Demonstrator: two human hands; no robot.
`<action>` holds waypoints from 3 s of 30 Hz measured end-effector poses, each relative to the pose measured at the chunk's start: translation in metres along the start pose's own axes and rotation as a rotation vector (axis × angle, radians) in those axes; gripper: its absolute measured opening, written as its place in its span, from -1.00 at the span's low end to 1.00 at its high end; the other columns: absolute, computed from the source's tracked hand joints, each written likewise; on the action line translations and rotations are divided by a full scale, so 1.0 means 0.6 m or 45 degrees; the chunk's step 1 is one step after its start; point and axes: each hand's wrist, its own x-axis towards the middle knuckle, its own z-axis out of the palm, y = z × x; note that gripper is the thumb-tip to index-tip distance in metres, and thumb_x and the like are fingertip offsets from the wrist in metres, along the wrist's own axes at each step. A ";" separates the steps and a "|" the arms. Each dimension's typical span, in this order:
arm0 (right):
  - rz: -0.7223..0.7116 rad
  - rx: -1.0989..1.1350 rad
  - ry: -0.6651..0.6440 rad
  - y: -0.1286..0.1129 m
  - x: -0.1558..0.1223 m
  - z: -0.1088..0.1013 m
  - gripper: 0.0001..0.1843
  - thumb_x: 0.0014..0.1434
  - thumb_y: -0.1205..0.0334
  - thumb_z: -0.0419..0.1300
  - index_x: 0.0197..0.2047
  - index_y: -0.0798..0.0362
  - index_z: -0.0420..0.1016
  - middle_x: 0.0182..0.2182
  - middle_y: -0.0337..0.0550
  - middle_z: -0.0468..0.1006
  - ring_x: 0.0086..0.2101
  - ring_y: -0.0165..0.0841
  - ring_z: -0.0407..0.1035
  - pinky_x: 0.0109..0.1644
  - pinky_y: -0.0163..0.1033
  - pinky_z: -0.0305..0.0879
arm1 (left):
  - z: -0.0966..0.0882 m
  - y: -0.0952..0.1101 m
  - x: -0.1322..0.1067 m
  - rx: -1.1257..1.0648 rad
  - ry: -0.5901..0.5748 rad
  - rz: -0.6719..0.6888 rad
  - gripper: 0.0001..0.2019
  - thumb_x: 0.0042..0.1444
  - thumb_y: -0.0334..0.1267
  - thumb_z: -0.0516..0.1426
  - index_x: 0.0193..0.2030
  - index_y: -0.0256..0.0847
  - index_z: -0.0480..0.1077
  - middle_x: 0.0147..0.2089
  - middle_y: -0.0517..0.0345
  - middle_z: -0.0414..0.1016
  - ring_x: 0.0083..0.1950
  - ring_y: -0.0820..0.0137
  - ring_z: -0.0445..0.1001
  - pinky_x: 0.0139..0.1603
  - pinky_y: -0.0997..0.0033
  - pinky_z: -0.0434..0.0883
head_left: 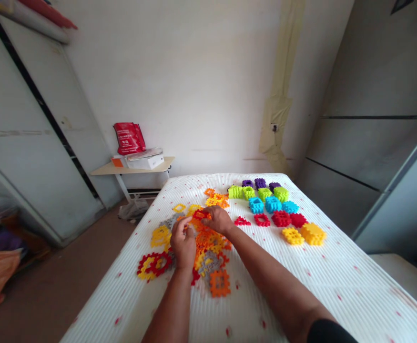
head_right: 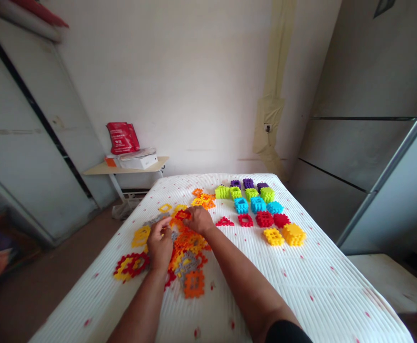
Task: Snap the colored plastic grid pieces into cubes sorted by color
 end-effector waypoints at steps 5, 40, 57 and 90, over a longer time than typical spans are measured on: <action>0.393 1.145 0.008 0.025 -0.071 -0.022 -0.68 0.09 0.03 0.06 -0.29 0.11 0.43 -0.48 -0.22 0.47 -0.50 -0.47 0.32 -0.51 -0.40 0.18 | 0.008 0.002 -0.004 -0.131 -0.152 -0.045 -0.70 0.05 -0.29 0.01 -0.08 -0.21 0.42 -0.09 0.03 0.48 -0.11 0.35 0.44 -0.06 0.37 0.37; 0.515 1.694 0.247 0.019 -0.151 -0.039 -0.65 -0.15 0.09 0.29 -0.32 0.10 0.37 -0.54 -0.30 0.43 -0.61 -0.53 0.28 -0.58 -0.42 0.17 | 0.013 0.040 -0.023 -0.562 -0.635 -0.340 -0.79 -0.11 -0.22 0.18 -0.33 -0.22 0.29 -0.46 0.27 0.38 -0.44 0.50 0.37 -0.40 0.54 0.31; 0.092 0.176 0.502 -0.018 -0.179 -0.014 -0.77 0.10 0.26 0.14 -0.13 0.05 0.34 -0.30 -0.11 0.44 -0.33 -0.35 0.35 -0.26 -0.28 0.29 | 0.017 0.037 -0.025 -0.642 -0.612 -0.366 -0.78 -0.08 -0.17 0.19 -0.42 -0.21 0.23 -0.53 0.33 0.30 -0.50 0.54 0.29 -0.44 0.57 0.26; 0.760 -0.677 0.410 0.121 -0.204 -0.107 -0.79 0.16 0.19 0.05 -0.25 0.10 0.45 -0.29 -0.05 0.53 -0.26 -0.31 0.37 -0.34 -0.32 0.13 | 0.015 0.039 -0.021 -0.583 -0.551 -0.411 -0.68 -0.18 -0.13 0.23 -0.29 -0.27 0.41 -0.34 0.12 0.50 -0.30 0.36 0.48 -0.25 0.42 0.40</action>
